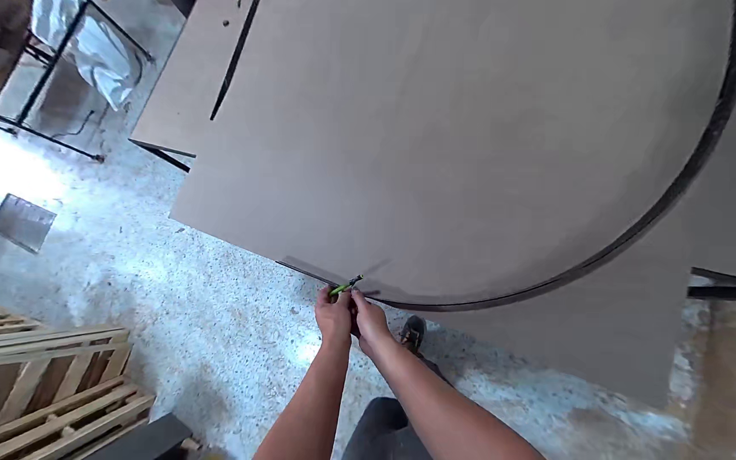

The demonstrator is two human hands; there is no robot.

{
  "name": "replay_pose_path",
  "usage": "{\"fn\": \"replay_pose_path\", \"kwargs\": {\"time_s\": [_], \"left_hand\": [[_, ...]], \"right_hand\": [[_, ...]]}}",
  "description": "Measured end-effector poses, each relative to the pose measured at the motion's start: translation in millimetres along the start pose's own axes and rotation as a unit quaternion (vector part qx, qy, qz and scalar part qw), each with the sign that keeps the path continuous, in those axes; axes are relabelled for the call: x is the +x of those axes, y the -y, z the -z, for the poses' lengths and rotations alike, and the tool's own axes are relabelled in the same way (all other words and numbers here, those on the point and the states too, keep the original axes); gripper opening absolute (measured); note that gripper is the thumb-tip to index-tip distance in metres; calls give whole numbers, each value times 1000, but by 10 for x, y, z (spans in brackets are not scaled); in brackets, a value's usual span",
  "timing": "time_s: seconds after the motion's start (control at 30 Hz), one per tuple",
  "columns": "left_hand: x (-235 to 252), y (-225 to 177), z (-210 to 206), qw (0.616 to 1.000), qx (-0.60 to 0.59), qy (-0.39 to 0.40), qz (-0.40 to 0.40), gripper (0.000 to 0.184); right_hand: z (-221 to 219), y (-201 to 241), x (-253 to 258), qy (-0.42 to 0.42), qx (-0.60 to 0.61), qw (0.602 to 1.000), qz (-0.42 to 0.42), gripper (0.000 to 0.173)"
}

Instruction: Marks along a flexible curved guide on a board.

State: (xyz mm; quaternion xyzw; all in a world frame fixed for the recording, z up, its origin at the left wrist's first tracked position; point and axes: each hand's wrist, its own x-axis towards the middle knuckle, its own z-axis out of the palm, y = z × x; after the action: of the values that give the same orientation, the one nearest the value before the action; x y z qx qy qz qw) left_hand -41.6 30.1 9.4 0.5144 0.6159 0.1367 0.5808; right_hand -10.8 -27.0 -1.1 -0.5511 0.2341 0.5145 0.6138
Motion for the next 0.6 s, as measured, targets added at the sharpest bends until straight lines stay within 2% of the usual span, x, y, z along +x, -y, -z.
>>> {"fn": "replay_pose_path", "kwargs": {"time_s": [0.17,0.33,0.47,0.6], "left_hand": [[13,-2,80,999,35,23,12,44],[74,-79,97,997,47,45,32,40],[293,-165,263,990,90,102,26,26],[620,-201,538,964,170,202,34,33]], "right_hand": [[-128,-106,146,-50,-30,997,58,50],[-201,-9,53,-105,-19,992,63,50],[-376,-2,54,-135,43,987,75,52],[-472,-17,63,-166,91,980,56,50]]}}
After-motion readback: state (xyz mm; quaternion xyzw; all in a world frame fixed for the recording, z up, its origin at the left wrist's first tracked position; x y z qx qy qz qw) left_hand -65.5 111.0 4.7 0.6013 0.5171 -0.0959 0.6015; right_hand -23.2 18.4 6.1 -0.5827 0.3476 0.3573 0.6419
